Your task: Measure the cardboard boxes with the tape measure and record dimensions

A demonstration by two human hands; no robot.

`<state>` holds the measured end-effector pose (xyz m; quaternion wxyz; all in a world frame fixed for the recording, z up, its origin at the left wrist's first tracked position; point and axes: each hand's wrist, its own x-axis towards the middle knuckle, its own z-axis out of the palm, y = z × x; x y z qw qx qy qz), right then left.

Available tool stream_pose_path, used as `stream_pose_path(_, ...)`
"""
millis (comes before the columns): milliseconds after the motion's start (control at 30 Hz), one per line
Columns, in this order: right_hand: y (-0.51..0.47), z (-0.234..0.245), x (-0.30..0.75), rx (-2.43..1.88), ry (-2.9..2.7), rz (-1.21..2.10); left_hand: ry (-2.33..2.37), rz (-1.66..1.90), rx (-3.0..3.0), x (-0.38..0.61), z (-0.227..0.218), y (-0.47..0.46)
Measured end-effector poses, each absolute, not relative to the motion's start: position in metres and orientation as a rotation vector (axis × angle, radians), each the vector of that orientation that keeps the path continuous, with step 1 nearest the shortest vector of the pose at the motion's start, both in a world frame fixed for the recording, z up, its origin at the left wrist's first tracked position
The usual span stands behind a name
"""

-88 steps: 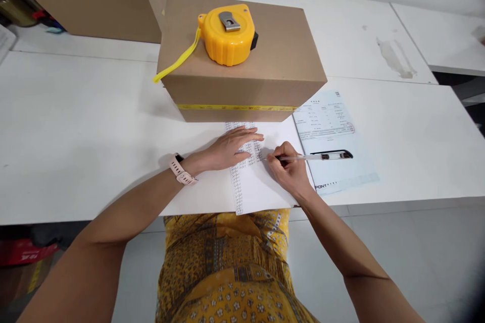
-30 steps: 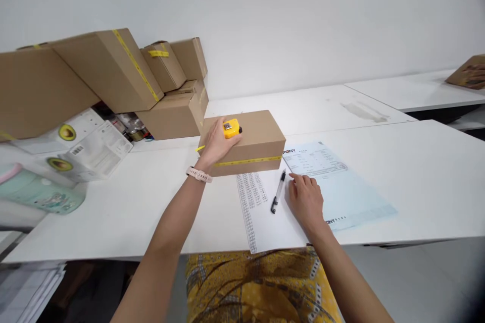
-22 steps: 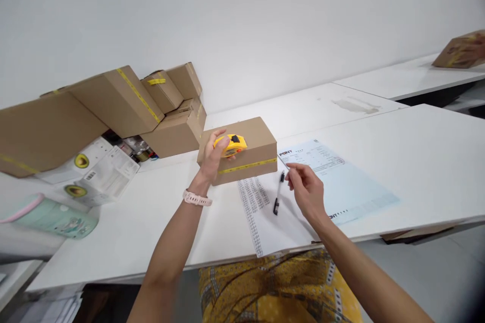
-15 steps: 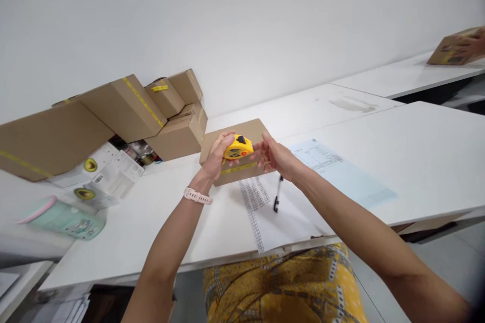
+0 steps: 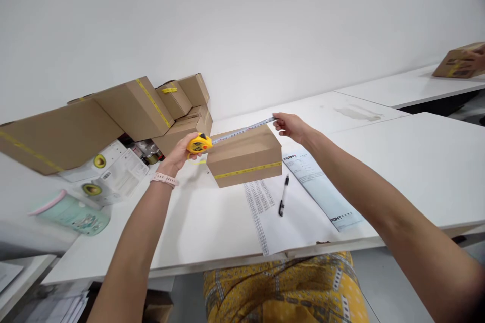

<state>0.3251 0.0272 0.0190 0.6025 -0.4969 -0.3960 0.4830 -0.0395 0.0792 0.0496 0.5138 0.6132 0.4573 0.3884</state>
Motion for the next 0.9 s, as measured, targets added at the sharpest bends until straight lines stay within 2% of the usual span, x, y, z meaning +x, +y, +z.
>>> stream_pose_path(133,0.041,-0.015,0.357,-1.327,-0.858,1.051,1.234,0.938,1.414,-0.087,0.036,0.106)
stream_pose_path(300,0.052,-0.047,0.337,-1.439,-0.898,1.032,1.305,0.922,1.378,-0.094,0.019,0.124)
stream_pose_path(900,0.057,-0.062,0.316,-1.56,-0.982,1.117,1.232,0.852,1.368,-0.073,0.013,0.138)
